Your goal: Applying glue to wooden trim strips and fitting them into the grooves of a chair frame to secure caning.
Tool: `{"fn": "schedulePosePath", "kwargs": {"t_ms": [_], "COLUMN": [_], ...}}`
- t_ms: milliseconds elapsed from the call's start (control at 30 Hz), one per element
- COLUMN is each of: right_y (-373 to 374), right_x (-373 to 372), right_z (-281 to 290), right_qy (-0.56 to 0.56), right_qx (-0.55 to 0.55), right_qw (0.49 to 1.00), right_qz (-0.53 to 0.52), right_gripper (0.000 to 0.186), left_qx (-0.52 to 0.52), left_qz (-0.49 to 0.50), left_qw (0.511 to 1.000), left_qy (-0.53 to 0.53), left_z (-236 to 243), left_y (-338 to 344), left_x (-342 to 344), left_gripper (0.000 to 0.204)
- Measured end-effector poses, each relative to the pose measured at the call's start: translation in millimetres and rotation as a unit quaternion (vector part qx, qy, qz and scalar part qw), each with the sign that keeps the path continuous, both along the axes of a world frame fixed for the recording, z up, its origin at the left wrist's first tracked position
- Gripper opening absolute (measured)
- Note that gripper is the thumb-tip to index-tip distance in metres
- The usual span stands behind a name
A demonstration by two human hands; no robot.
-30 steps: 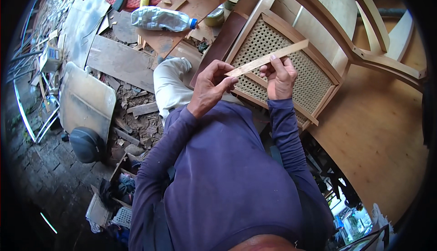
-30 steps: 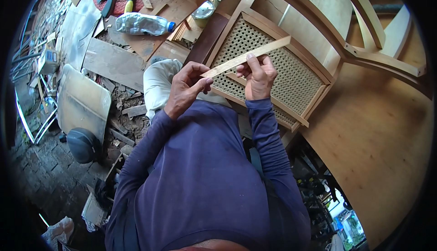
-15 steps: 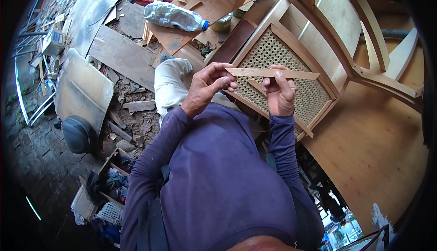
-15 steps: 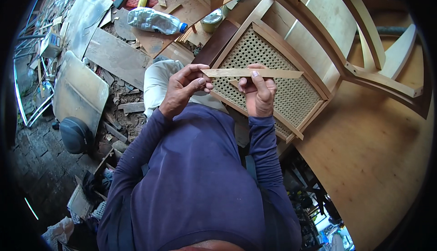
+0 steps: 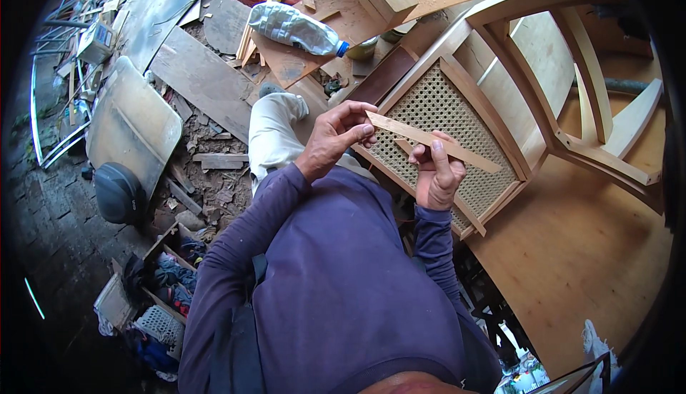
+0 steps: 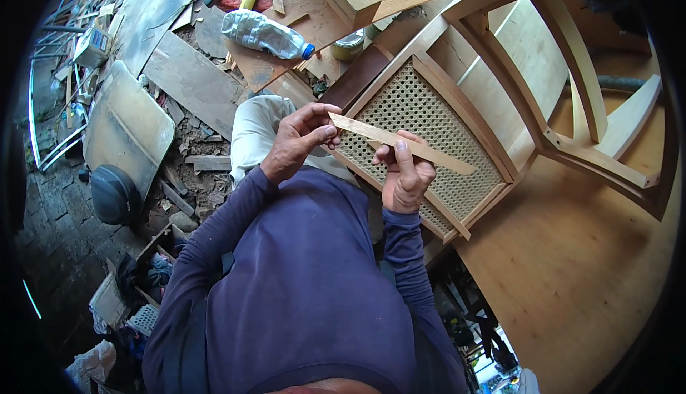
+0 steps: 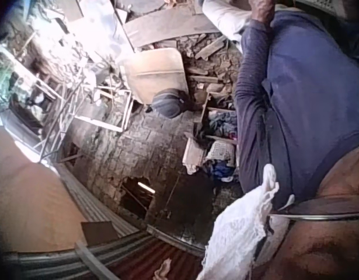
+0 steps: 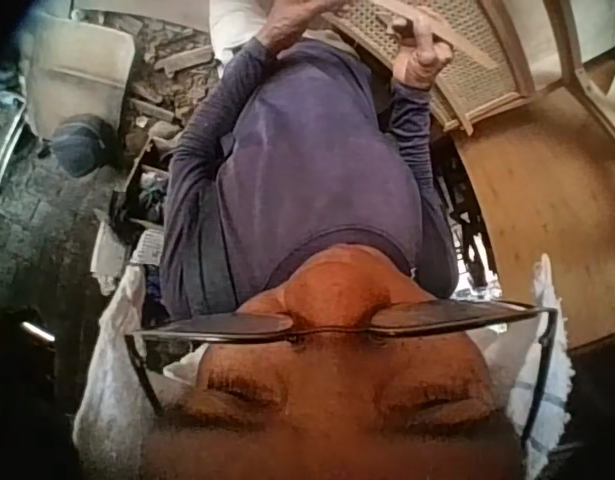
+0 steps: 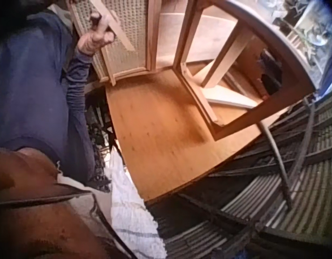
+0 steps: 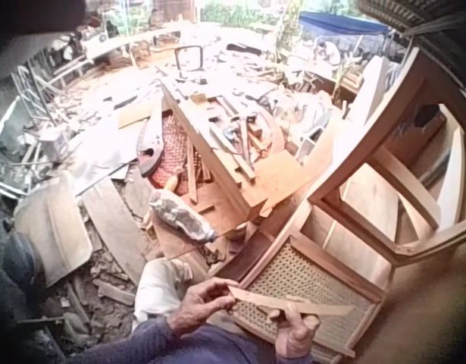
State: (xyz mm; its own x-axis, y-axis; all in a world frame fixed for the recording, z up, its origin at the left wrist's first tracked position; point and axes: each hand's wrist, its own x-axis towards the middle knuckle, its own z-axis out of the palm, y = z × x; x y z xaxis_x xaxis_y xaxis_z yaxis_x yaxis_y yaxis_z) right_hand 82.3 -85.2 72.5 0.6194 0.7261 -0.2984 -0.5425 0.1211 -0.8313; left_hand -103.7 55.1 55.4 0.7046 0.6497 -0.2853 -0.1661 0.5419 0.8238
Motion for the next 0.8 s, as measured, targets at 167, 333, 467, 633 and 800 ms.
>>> {"fn": "schedulePosePath", "kwargs": {"t_ms": [167, 333, 467, 633, 800], "right_y": [0.3, 1.6, 1.6, 0.1, -1.4], "right_x": [-2.7, -3.0, -1.4, -3.7, -4.4], "right_z": [2.3, 0.8, 2.3, -4.2, -6.3], "right_qy": [-0.016, -0.021, 0.007, 0.038, 0.081], "right_qx": [0.007, 0.017, 0.008, 0.013, 0.014], "right_qw": [1.0, 1.0, 1.0, 0.999, 0.996], "right_qz": [-0.008, -0.011, 0.001, -0.005, -0.022], "right_gripper": [0.024, 0.023, 0.023, 0.024, 0.024], "left_qx": [0.011, -0.018, -0.041, -0.087, -0.057], "left_qz": [-0.005, 0.005, 0.007, 0.021, 0.009], "left_qw": [1.0, 1.0, 0.999, 0.995, 0.998], "left_qy": [-0.016, 0.001, 0.016, -0.04, -0.033], "left_z": [-1.6, 3.7, -0.2, -0.8, 5.3], "left_y": [1.4, 2.9, 4.6, 0.5, -2.3], "left_x": [2.0, 2.3, -3.5, -2.8, -2.0], "left_gripper": [0.036, 0.03, 0.027, 0.029, 0.034]}}
